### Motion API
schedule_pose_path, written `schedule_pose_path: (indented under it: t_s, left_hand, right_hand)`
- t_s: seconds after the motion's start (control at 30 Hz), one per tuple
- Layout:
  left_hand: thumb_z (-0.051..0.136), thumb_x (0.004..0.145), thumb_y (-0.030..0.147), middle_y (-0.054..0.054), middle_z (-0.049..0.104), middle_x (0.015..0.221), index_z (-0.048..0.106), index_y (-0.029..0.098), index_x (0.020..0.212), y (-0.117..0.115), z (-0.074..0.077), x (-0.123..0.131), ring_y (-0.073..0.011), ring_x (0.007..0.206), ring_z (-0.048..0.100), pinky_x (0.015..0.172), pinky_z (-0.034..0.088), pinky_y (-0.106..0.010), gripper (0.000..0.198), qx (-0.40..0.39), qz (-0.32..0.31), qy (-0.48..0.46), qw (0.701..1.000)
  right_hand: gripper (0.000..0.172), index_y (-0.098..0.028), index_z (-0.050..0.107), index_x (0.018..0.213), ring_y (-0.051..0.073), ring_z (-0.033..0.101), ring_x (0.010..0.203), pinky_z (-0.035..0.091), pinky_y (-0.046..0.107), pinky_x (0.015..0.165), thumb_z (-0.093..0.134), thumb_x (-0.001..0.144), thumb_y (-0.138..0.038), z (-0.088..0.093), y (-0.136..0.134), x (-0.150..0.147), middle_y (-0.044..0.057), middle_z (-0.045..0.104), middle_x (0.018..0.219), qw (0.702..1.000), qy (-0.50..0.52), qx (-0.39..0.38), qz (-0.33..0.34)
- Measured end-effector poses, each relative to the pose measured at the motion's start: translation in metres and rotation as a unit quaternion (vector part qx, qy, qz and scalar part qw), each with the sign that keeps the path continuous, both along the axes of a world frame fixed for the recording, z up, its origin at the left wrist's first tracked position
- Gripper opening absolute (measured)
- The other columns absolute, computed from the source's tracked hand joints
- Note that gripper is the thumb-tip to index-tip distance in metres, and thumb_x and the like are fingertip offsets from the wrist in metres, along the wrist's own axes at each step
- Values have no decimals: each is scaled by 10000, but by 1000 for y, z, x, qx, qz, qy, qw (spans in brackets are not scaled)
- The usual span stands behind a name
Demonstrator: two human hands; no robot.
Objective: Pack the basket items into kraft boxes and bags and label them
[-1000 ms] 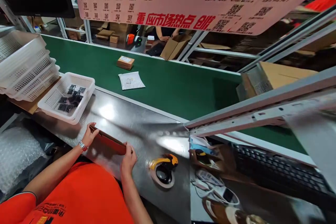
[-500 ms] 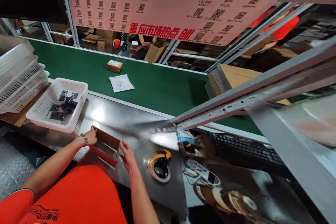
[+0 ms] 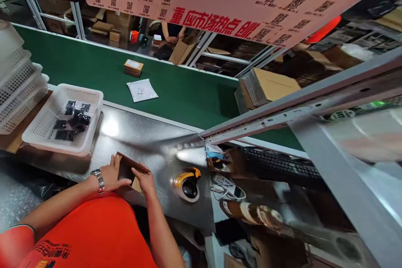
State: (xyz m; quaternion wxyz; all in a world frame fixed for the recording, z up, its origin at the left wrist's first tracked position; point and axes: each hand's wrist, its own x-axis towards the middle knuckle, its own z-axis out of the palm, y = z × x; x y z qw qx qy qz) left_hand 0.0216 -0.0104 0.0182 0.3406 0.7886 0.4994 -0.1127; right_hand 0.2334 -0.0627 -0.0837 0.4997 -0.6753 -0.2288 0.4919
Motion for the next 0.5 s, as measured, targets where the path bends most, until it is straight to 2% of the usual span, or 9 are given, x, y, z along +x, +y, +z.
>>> schedule_pose_path:
  t_s: [0.07,0.13,0.2,0.27,0.33,0.4,0.5]
  left_hand:
    - [786,900,808,-393,131,1862,278,45,1826,-10,1,-3,-581,1579,528,1247,524,-601,1303,17,-29,8,999]
    - [818,910,758,-367,210,1865,500,82,1734,-11,-4,-2,-595,1616,467,1228,534,-634,1112,44,-31,5,999]
    - [835,929,701,-353,416,1781,689,112,1545,-4,-15,1,-573,1611,474,1188,564,-639,864,62,-2,-19,998]
    - [938,853,640,-326,586,1612,716,129,1445,6,-30,3,-527,1497,598,1137,603,-616,813,52,70,-61,994]
    - [1073,682,547,-268,623,1544,627,146,1514,14,-48,1,-468,1398,677,1149,605,-592,1026,34,176,-121,976]
    - [1139,529,455,-247,576,1609,511,169,1610,16,-65,-5,-443,1437,656,1224,558,-572,1282,20,266,-204,942]
    - [1154,431,392,-229,542,1677,436,204,1682,11,-84,-15,-440,1550,568,1317,471,-559,1454,-21,310,-314,897]
  right_hand:
    - [706,-228,859,1051,353,801,1099,583,554,1144,1063,498,-616,1,3,-1,91,893,1093,1000,-18,2,6]
    - [671,-219,863,1030,347,794,1106,592,515,1117,1062,532,-623,5,1,2,95,891,1068,1000,-1,9,22]
    - [675,-207,867,1014,349,797,1089,612,490,1056,1060,546,-653,11,-3,8,103,887,1022,998,38,2,40]
    - [733,-203,872,1012,363,810,1066,635,490,985,994,582,-784,17,-7,14,117,883,992,994,93,-6,59]
    - [797,-211,881,1023,379,816,1084,650,502,956,882,630,-904,19,-11,18,136,889,1033,986,153,-9,61]
    - [766,-232,892,1043,380,803,1168,648,496,985,869,648,-888,18,-17,16,141,893,1165,982,185,-8,34]
    - [610,-277,897,1048,380,743,1335,630,479,1053,983,616,-699,9,-29,9,117,840,1410,986,162,24,17]
